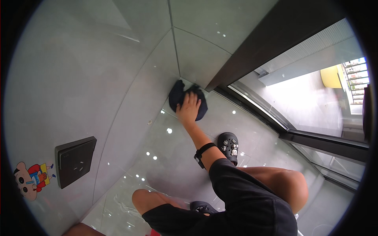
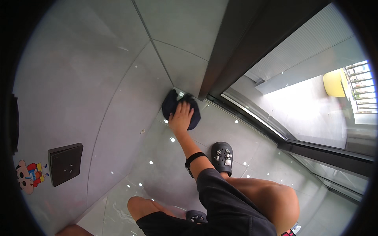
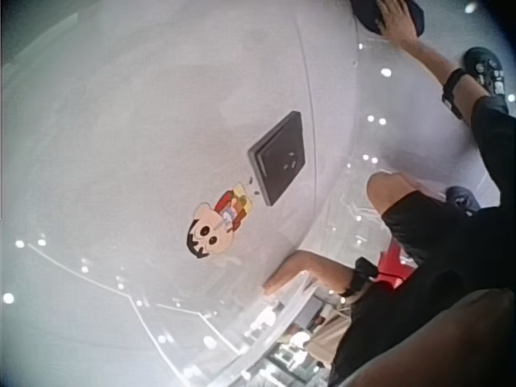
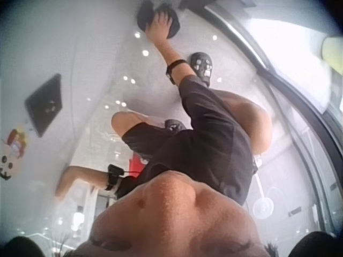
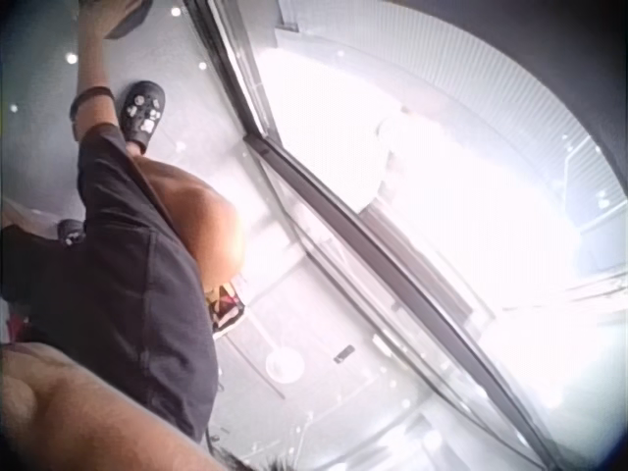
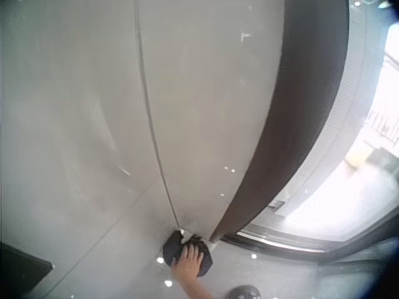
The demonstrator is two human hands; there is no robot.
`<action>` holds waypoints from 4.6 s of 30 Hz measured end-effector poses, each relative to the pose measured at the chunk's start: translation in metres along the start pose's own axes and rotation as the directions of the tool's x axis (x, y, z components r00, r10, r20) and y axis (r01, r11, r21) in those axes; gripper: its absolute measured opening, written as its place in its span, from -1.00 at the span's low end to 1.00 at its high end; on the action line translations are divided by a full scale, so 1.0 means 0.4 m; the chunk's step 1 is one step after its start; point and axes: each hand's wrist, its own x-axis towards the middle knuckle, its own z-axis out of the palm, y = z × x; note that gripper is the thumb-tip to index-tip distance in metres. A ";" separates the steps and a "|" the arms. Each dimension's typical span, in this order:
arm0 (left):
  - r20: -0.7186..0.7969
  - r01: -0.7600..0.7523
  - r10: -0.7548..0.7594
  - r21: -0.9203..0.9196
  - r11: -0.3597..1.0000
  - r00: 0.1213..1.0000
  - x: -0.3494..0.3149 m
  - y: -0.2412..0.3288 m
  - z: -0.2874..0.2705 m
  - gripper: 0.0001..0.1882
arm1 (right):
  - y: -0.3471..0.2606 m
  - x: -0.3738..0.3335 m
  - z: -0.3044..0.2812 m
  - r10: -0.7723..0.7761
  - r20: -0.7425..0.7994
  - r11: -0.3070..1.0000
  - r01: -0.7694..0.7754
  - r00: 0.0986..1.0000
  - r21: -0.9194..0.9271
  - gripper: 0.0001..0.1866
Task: Clean white tiled walls and then organize items into a bucket and bag.
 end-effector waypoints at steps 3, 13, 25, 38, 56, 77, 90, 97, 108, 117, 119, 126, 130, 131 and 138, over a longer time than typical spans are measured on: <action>0.018 0.019 -0.020 0.031 0.999 1.000 0.020 -0.003 -0.009 -0.42 | -0.068 -0.137 -0.007 -0.311 0.229 0.935 0.254 0.922 0.247 -0.35; 0.061 0.215 -0.230 -0.643 0.735 0.971 0.060 0.096 -0.040 -0.45 | 0.112 0.214 0.047 -0.469 0.240 0.883 0.447 0.850 0.142 -0.27; 0.020 0.219 -0.254 -0.576 0.787 0.967 0.099 0.221 -0.137 -0.39 | -0.260 -0.654 -0.005 -0.862 0.385 0.507 0.553 0.329 0.661 -0.48; 0.112 0.303 -0.311 -0.665 0.682 0.944 0.088 0.154 -0.087 -0.34 | 0.058 0.019 -0.066 -0.383 0.308 0.922 0.382 0.871 0.065 -0.31; 0.418 0.427 -0.197 -0.904 0.001 0.887 0.041 0.155 -0.119 -0.33 | -0.205 -0.475 -0.194 -0.631 0.412 0.763 0.431 0.658 0.482 -0.48; 0.849 0.514 0.525 -0.477 0.713 0.059 -0.946 -0.182 -0.196 -0.15 | -0.784 -0.565 -0.733 -0.968 -0.024 0.153 0.659 0.251 0.736 -0.76; 0.923 0.655 -0.029 -0.249 0.714 0.382 -0.885 0.053 0.102 -0.41 | -1.181 -0.308 -0.983 -0.572 -0.729 -0.317 0.921 -0.376 -0.226 -0.54; 0.977 0.523 0.173 -0.211 0.826 0.121 -0.928 0.101 0.166 -0.47 | -1.155 -0.290 -1.025 -0.593 -0.716 -0.125 0.921 -0.368 -0.370 -0.47; 0.824 0.343 0.521 -0.434 0.833 -0.222 -0.950 -0.140 -0.068 -0.53 | -1.171 -0.317 -0.992 -0.608 -0.687 -0.198 0.913 -0.399 -0.356 -0.58; 0.892 0.777 0.012 -0.400 0.485 0.452 -0.896 -0.133 0.065 -0.78 | -1.189 -0.303 -0.984 -0.542 -0.716 -0.266 0.898 -0.440 -0.350 -0.54; 0.871 0.756 0.053 -0.452 0.474 0.488 -0.909 -0.041 0.073 -0.67 | -1.196 -0.300 -1.002 -0.526 -0.720 -0.271 0.892 -0.452 -0.362 -0.52; 0.846 0.367 0.463 -0.533 0.763 0.266 -1.026 0.038 0.125 -0.39 | -1.176 -0.313 -1.012 -0.475 -0.763 -0.206 0.898 -0.438 -0.388 -0.46; 0.869 0.149 0.458 -0.486 0.861 0.187 -0.988 0.062 0.146 -0.32 | -1.144 -0.285 -1.032 -0.563 -0.716 -0.061 0.885 -0.412 -0.462 -0.43; 0.870 0.149 0.458 -0.485 0.862 0.185 -0.974 0.069 0.148 -0.32 | -1.148 -0.281 -1.032 -0.580 -0.692 -0.064 0.871 -0.430 -0.488 -0.44; 0.995 0.187 0.031 -0.049 0.981 0.095 -1.011 -0.188 0.192 -0.36 | -1.161 -0.298 -1.037 -0.629 -0.624 -0.148 0.860 -0.463 -0.489 -0.51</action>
